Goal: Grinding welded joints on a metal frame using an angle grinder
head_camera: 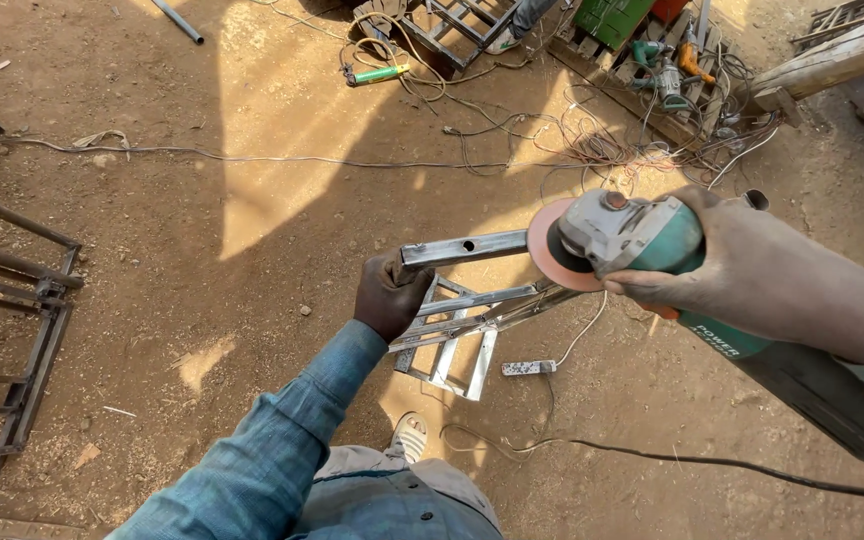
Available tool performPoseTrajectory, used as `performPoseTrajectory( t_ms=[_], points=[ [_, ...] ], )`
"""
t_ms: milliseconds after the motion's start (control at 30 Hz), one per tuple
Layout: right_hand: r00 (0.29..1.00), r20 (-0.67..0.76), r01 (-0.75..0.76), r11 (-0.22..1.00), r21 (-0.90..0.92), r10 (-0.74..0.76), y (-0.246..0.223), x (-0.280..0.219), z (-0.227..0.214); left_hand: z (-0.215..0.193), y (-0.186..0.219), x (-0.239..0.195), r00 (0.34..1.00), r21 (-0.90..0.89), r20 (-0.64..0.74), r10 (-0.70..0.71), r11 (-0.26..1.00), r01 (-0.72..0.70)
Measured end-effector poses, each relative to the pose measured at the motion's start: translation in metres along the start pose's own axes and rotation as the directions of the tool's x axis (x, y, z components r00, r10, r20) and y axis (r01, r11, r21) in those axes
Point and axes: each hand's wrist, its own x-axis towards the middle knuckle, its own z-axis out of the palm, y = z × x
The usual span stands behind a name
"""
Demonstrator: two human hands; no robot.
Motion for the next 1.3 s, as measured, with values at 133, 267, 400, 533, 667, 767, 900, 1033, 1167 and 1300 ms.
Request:
performPoseTrajectory(
  t_ms=[133, 267, 400, 533, 667, 767, 900, 1033, 1167, 1300],
  points=[
    [0.998, -0.001, -0.056, 0.994, 0.096, 0.057, 0.04, 0.006, 0.003, -0.001, -0.002, 0.0, 0.999, -0.007, -0.001, -0.052, 0.999, 0.052],
    [1.0, -0.027, -0.003, 0.97, 0.244, 0.009, 0.069, 0.009, 0.003, -0.004, -0.006, -0.006, 0.996, -0.001, 0.027, -0.08, 0.997, 0.08],
    [0.999, -0.017, -0.029, 0.947, 0.319, 0.036, 0.09, 0.018, -0.001, -0.006, 0.009, -0.005, 0.997, -0.044, 0.056, -0.046, 0.998, 0.049],
    [0.984, -0.041, -0.158, 0.952, 0.262, 0.174, 0.105, 0.025, -0.004, -0.009, 0.015, -0.007, 0.997, -0.014, 0.068, -0.04, 0.999, 0.041],
    [0.975, -0.088, -0.176, 0.947, 0.27, 0.206, 0.122, 0.036, -0.006, -0.009, 0.006, -0.013, 0.997, 0.044, 0.056, -0.053, 0.998, 0.051],
    [0.991, -0.096, -0.054, 0.931, 0.362, 0.095, 0.142, 0.043, -0.004, -0.009, 0.005, -0.013, 0.997, 0.037, 0.045, -0.065, 0.997, 0.063],
    [0.981, -0.115, -0.094, 0.908, 0.408, 0.154, 0.163, 0.057, -0.003, -0.01, 0.002, -0.015, 0.998, 0.074, 0.039, -0.047, 0.996, 0.045],
    [0.984, -0.176, 0.054, 0.941, 0.333, 0.005, 0.186, 0.065, -0.001, -0.009, 0.001, -0.016, 0.996, 0.044, 0.057, -0.064, 0.997, 0.061],
    [0.969, -0.228, 0.177, 0.919, 0.352, -0.099, 0.187, 0.066, 0.002, -0.009, 0.004, -0.017, 0.997, 0.048, 0.065, -0.051, 0.998, 0.048],
    [0.966, -0.234, -0.03, 0.95, 0.311, 0.107, 0.171, 0.064, 0.002, -0.01, 0.004, -0.016, 0.995, 0.058, 0.069, -0.067, 0.996, 0.063]
  ],
)
